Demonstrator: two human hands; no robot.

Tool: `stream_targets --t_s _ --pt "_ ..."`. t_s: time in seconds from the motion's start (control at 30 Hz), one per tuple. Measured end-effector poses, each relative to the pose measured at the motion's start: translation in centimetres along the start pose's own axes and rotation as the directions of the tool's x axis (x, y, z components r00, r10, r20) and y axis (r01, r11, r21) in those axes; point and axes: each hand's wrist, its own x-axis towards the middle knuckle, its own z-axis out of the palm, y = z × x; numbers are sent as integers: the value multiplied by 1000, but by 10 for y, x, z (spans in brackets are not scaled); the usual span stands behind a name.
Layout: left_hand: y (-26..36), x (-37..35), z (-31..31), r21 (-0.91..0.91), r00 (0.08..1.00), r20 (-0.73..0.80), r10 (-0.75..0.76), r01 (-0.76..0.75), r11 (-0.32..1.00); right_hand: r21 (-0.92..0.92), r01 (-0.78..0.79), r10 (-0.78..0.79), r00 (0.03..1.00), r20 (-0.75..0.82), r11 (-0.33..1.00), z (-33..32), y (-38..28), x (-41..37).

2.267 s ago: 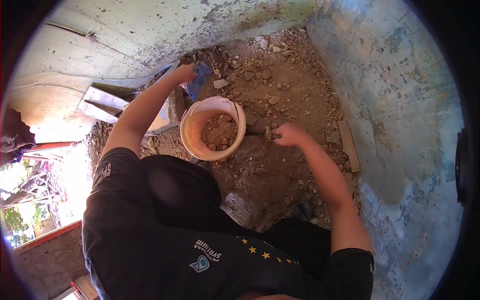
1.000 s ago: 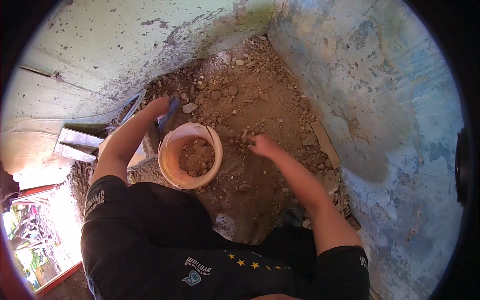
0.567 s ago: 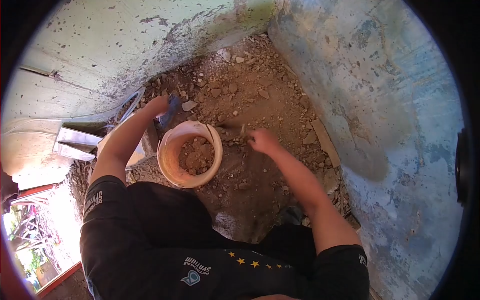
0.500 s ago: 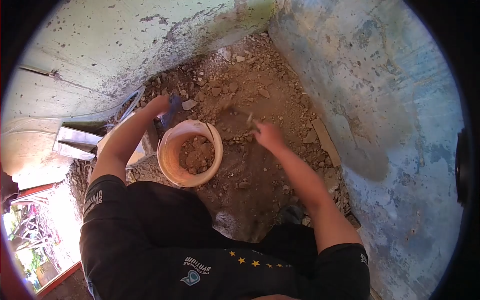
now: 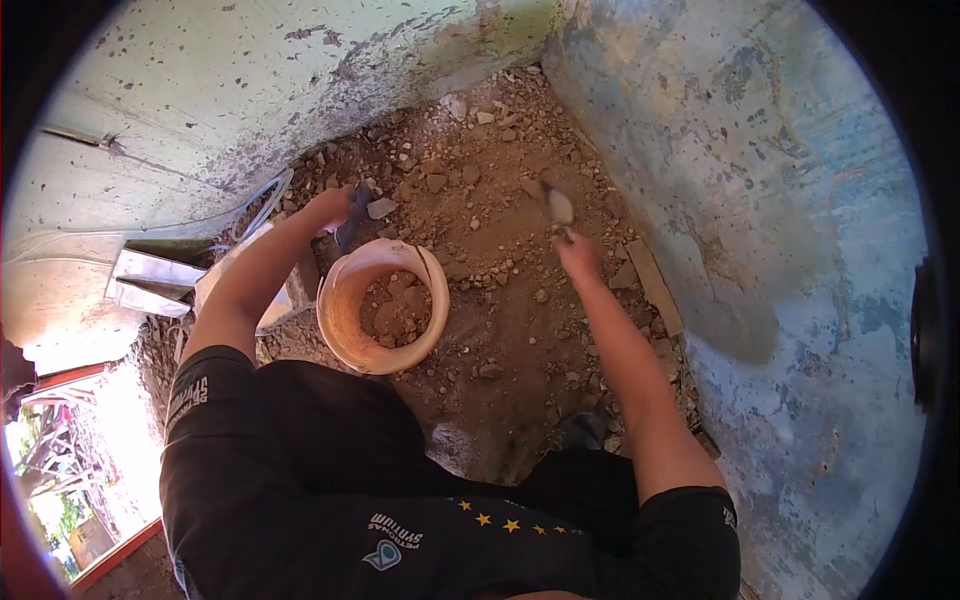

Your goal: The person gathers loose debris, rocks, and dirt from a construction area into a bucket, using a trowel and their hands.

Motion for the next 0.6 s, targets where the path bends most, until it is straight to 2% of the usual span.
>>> stream_targets --t_s 0.03,0.1,0.13,0.2,0.23,0.3,0.43,0.5,0.53,0.57,0.6 --pt "-1 2 1 0 1000 1 -1 1 1000 -50 49 -44 995 86 998 12 5 2" --pt "-2 4 4 12 998 -34 58 -58 998 -90 198 -187 975 117 976 46 16 5" --pt "-2 5 3 12 997 -32 63 -63 998 -90 194 -183 976 115 977 53 13 0" --pt "-2 8 0 -13 998 -1 57 -57 998 -33 240 -223 938 267 970 68 6 -13" --pt "-1 9 0 -11 998 0 62 -62 998 -32 237 -221 939 263 971 71 4 -18" --pt "-1 10 2 -15 994 -81 69 -70 997 -105 373 -314 879 360 922 73 -2 -27" --pt "-14 30 14 -13 999 -19 38 -39 999 -197 381 -284 875 393 903 64 -20 -48" --pt "-47 58 42 229 971 22 239 -238 944 -196 425 -329 862 385 884 64 -19 -49" --pt "-28 45 29 230 970 22 241 -240 943 -196 423 -328 863 383 884 62 -20 -51" --pt "6 20 2 54 995 45 86 -88 995 -190 422 -327 861 389 886 59 -22 -53" --pt "28 0 -16 -116 993 96 -64 75 990 -184 420 -325 860 394 889 58 -23 -56"
